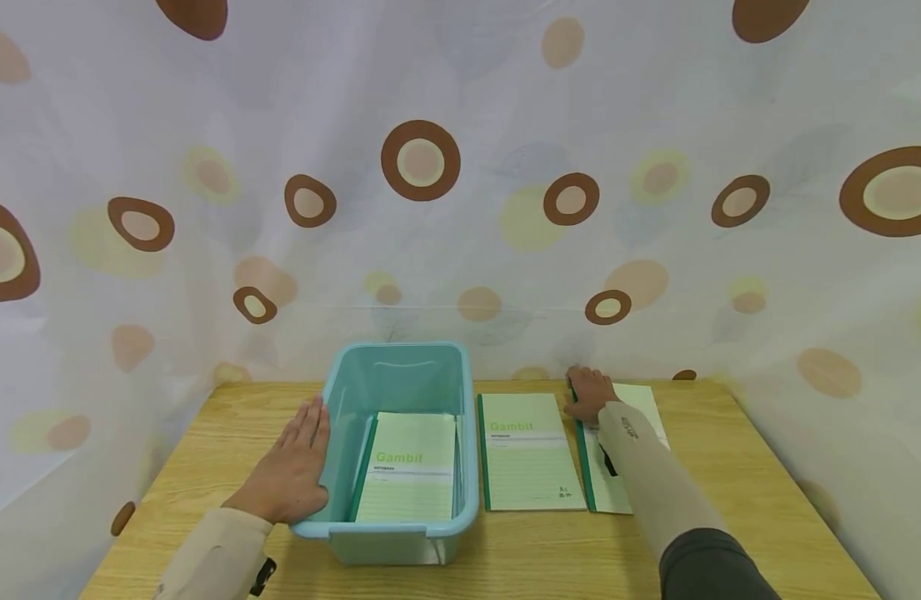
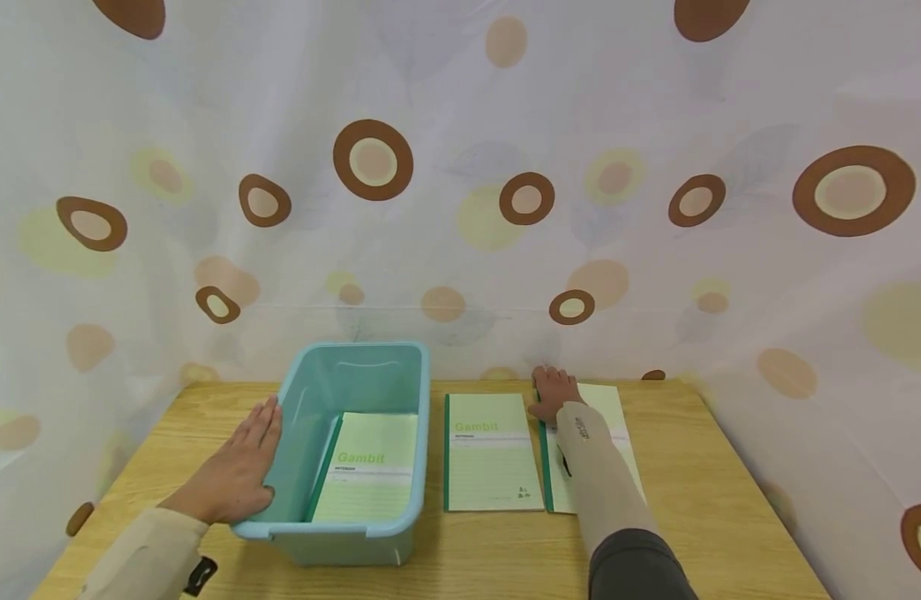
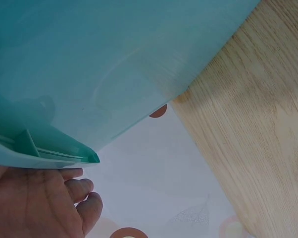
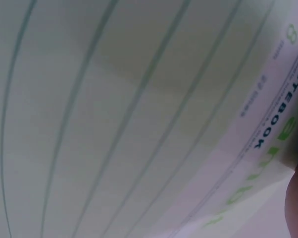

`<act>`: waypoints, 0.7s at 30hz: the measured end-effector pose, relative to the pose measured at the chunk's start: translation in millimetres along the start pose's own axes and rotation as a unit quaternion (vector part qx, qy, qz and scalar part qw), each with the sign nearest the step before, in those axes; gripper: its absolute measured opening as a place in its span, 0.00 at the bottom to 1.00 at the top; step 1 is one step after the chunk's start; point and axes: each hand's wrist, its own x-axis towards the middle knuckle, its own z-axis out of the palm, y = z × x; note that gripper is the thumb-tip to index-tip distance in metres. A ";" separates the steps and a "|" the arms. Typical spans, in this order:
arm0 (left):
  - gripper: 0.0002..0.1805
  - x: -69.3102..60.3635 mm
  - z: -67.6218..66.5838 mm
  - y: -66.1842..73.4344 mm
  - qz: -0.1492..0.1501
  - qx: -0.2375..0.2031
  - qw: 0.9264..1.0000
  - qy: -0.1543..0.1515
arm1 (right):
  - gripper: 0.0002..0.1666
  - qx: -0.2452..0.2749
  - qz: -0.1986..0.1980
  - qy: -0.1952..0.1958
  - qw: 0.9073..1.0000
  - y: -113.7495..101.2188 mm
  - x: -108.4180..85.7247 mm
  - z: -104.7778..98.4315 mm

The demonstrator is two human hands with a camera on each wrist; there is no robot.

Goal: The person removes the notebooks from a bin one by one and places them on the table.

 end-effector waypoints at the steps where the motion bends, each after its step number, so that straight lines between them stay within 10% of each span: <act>1: 0.48 0.1 0.4 -0.3 0.001 0.001 1.000 0.000 | 0.19 0.003 0.002 -0.003 1.000 -0.3 -0.3 0.3; 21: 0.48 -1.0 -1.0 1.7 0.000 -0.001 1.000 0.001 | 0.29 0.041 0.034 -0.043 0.998 -7.2 -4.3 5.1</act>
